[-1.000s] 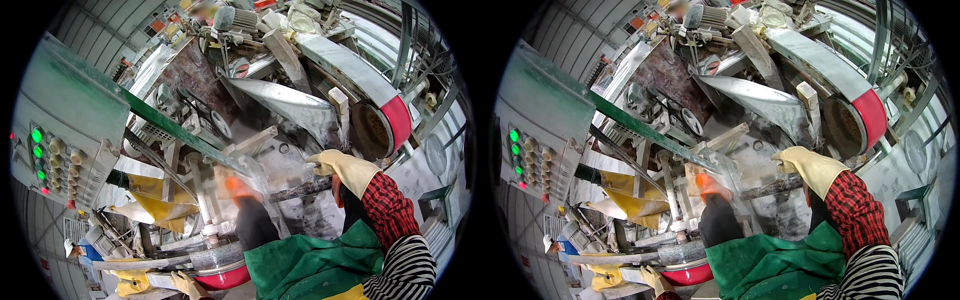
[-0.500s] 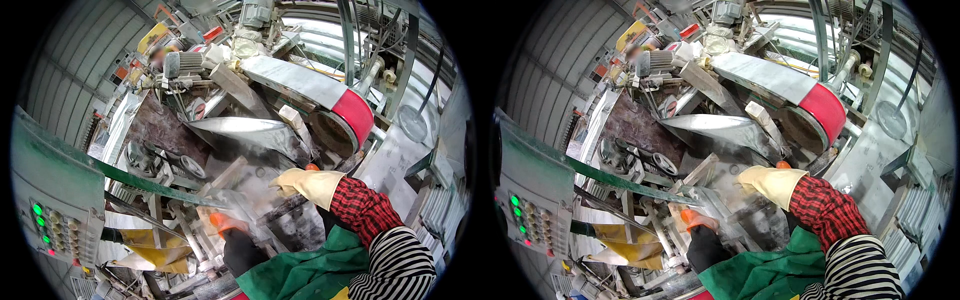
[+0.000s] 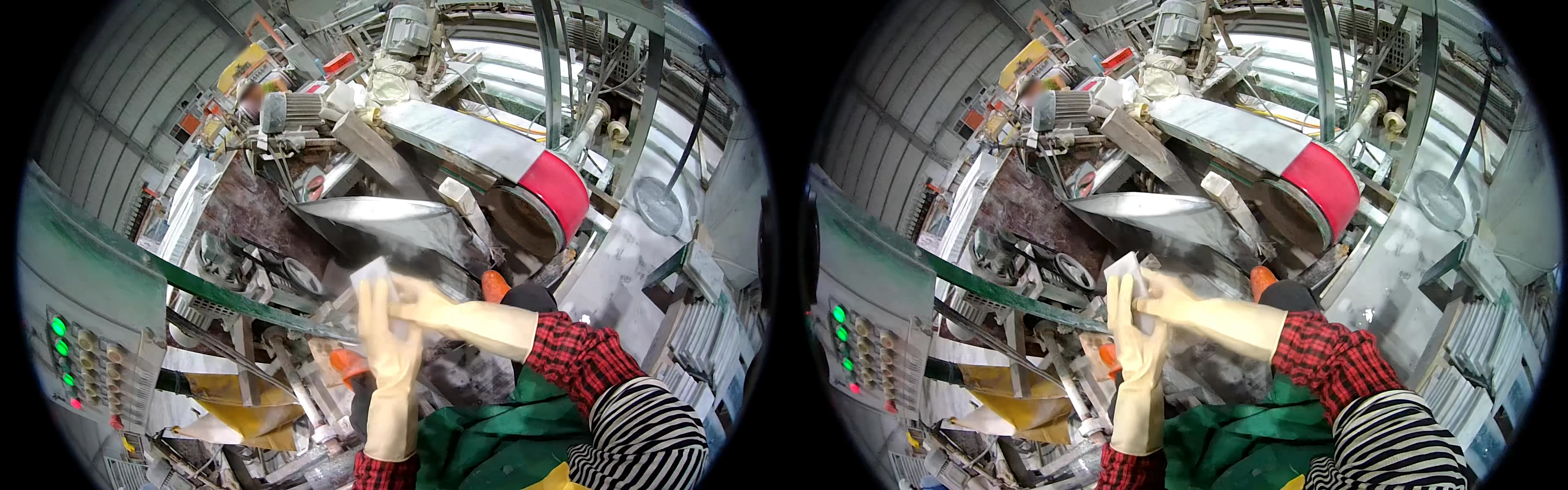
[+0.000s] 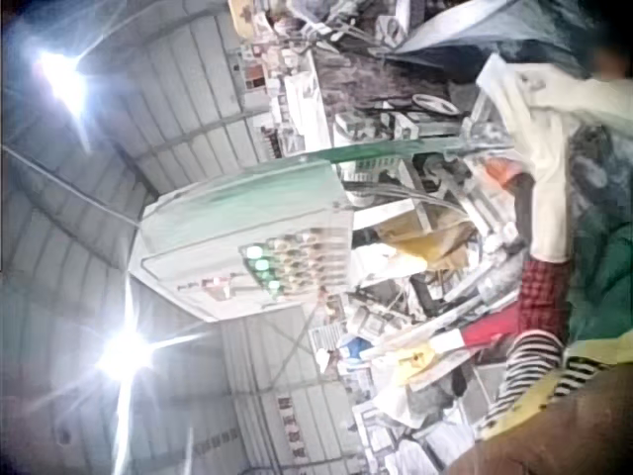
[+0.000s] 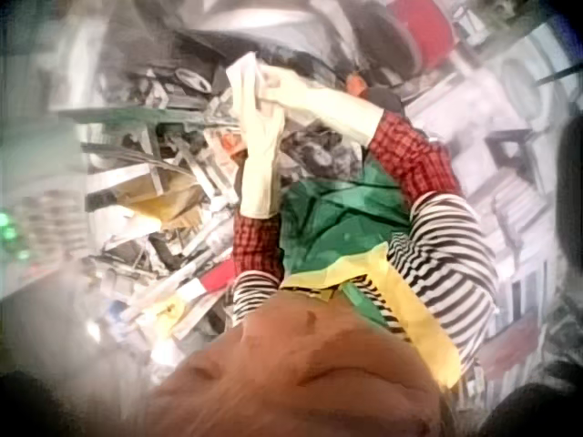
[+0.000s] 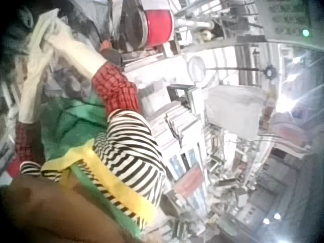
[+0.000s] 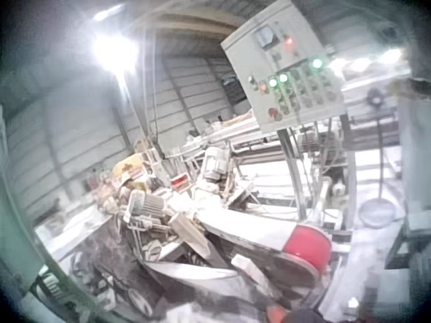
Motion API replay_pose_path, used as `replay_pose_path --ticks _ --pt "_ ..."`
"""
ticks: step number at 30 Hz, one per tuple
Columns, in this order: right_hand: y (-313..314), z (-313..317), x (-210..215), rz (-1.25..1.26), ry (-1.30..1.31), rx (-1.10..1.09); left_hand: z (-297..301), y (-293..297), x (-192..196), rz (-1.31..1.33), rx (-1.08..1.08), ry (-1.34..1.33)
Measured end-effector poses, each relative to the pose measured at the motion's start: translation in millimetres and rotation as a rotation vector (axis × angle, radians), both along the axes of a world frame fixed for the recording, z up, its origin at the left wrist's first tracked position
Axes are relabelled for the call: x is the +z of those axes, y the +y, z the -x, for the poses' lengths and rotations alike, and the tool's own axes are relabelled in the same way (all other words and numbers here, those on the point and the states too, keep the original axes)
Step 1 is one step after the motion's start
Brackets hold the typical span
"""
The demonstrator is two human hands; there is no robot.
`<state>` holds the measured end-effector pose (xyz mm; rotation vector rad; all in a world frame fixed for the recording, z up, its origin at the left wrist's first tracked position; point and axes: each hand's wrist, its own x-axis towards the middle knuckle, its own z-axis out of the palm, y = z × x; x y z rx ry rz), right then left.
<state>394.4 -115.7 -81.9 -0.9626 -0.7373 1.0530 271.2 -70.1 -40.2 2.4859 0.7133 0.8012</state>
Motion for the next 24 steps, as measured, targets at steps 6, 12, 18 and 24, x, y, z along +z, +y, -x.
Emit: replay_pose_path --ticks 6,12,18,24 --pt "-39 -38 -20 0.075 0.259 0.182 24 20 -61 0.959 0.108 -0.363" --pt "-38 -25 -20 0.256 -0.159 0.435 54 47 -121 1.132 0.281 -0.144" --pt "-15 -34 -32 0.431 -0.161 0.052 56 25 -115 1.314 0.166 -0.278" --pt "-12 -21 -39 0.440 -0.153 0.086 60 20 -102 1.415 0.071 -0.410"
